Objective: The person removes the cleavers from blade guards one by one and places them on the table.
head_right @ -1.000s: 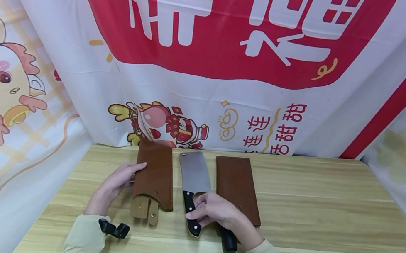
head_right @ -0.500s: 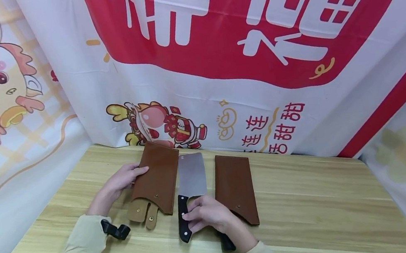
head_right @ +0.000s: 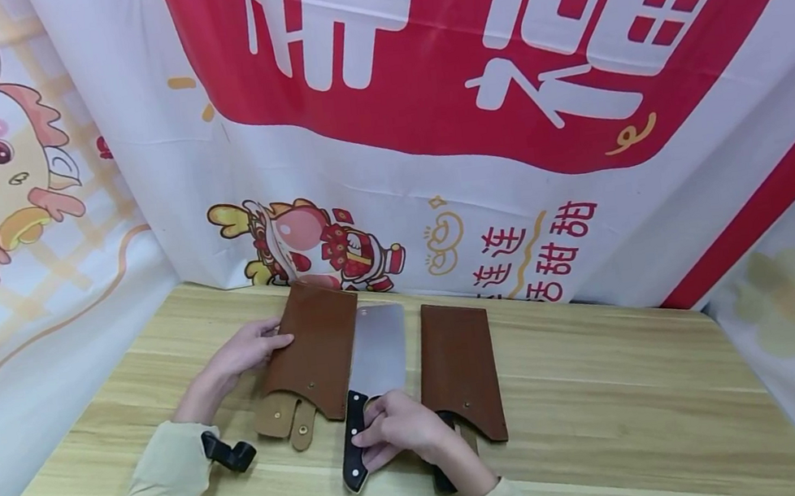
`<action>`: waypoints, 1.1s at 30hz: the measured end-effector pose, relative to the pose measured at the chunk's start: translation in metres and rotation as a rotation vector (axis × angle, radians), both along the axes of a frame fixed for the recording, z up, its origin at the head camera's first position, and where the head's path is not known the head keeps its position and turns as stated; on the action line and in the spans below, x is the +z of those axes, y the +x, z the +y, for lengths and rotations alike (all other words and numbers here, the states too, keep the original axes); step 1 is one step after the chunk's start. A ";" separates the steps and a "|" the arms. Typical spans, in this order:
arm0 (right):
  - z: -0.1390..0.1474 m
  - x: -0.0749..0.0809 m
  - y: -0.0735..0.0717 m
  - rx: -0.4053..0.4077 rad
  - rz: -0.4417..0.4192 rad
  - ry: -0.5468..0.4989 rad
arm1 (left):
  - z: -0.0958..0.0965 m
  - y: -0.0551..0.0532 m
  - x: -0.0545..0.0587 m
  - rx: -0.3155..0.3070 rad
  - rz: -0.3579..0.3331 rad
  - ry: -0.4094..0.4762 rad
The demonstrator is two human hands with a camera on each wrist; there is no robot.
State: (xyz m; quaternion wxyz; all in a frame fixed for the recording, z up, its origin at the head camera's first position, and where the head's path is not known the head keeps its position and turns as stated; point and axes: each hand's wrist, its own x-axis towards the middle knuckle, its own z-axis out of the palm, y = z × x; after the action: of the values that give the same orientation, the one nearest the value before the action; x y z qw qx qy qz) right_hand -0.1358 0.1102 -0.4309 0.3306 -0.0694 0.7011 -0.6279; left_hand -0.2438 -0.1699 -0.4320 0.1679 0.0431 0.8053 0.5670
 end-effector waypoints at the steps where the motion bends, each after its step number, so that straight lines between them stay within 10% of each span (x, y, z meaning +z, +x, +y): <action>1: 0.000 0.000 0.000 -0.001 -0.002 -0.001 | 0.001 0.000 0.000 -0.011 0.007 0.007; 11: -0.003 0.001 0.004 -0.011 -0.012 0.006 | 0.006 0.003 -0.006 -0.044 0.138 -0.015; 22: -0.004 0.002 0.005 0.006 0.011 0.045 | 0.012 0.006 0.001 0.019 0.173 -0.284; 33: -0.002 0.003 0.006 0.004 0.051 0.075 | 0.015 0.007 0.000 0.024 0.246 -0.351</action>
State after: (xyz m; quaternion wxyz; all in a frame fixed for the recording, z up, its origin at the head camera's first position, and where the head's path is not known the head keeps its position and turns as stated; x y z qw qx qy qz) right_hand -0.1298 0.1083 -0.4280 0.3160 -0.0743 0.7322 -0.5987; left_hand -0.2371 -0.1552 -0.4316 0.0666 0.0727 0.9065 0.4105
